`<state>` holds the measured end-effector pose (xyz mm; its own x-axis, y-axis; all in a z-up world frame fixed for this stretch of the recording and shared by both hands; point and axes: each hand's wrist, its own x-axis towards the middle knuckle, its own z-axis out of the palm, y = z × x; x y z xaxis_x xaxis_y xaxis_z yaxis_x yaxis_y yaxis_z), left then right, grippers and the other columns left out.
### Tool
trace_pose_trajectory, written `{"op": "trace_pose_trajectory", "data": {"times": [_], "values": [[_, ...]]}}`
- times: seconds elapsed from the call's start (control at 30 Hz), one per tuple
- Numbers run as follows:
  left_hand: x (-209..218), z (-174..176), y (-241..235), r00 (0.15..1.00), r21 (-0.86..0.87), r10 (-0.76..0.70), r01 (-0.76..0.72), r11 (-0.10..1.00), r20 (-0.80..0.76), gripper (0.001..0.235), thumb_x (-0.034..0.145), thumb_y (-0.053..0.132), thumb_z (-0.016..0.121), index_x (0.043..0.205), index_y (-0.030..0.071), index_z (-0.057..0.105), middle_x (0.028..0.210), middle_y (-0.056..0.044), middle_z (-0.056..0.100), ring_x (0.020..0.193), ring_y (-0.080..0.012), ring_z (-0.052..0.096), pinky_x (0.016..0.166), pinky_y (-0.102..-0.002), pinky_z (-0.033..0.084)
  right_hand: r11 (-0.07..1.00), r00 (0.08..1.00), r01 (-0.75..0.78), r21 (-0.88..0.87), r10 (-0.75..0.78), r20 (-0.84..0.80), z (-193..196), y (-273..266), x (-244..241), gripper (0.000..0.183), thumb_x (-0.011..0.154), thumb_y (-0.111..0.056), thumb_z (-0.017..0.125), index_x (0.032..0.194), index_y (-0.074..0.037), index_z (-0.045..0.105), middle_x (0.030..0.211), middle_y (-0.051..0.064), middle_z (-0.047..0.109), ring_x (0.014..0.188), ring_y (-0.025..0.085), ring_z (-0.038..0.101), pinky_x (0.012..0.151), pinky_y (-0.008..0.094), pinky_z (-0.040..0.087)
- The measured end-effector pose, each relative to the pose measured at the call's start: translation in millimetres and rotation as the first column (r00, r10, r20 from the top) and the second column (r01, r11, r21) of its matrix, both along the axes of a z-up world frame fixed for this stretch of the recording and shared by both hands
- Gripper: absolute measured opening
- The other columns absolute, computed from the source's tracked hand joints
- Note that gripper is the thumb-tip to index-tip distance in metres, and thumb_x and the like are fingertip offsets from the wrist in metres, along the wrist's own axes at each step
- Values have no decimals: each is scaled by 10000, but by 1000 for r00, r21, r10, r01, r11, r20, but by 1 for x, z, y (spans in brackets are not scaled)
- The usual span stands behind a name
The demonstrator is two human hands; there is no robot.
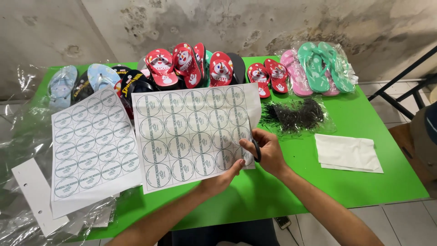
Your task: The person uses scissors to cut circular stickers from a printed sheet. They hold the paper with one hand and carefully cut along the circular outlines with the other hand.
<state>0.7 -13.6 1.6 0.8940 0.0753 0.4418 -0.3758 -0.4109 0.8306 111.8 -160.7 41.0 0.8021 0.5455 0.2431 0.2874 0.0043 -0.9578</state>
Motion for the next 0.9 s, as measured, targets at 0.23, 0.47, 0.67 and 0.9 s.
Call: {"op": "trace_pose_trajectory", "data": {"times": [0.23, 0.47, 0.67, 0.9], "values": [[-39, 29, -16, 983, -289, -64, 11, 957, -174, 379, 1009, 331, 633, 702, 109, 634, 671, 2, 648, 670, -141, 645, 832, -313, 537, 997, 997, 44, 70, -39, -72, 12, -12, -39, 207, 889, -226, 780, 853, -44, 688, 749, 14, 682, 695, 104, 602, 634, 256, 509], [-81, 27, -27, 897, -473, -2, -231, 851, -442, 363, 910, 324, 703, 1165, 66, 692, 950, -69, 770, 715, -176, 740, 778, -310, 638, 991, 991, 50, 124, -34, -127, -10, -13, -76, 260, 846, -216, 797, 978, -1, 735, 931, 112, 798, 834, 218, 760, 759, 341, 658], [-96, 3, -38, 891, -571, 115, -376, 730, -439, 292, 870, 192, 761, 1099, 12, 745, 908, -102, 828, 735, -211, 810, 876, -324, 626, 985, 979, 97, 145, -69, -191, -20, -8, -97, 240, 816, -174, 822, 930, 16, 730, 864, 113, 780, 783, 219, 745, 694, 333, 655], [-104, -7, -29, 871, -477, 167, -403, 781, -462, 299, 837, 268, 790, 1057, 65, 803, 1066, -68, 838, 1143, -221, 741, 1134, -336, 459, 992, 988, 106, 69, -97, -120, -17, -4, -107, 314, 807, -236, 819, 974, 18, 746, 905, 149, 815, 663, 191, 763, 558, 288, 670]]}}
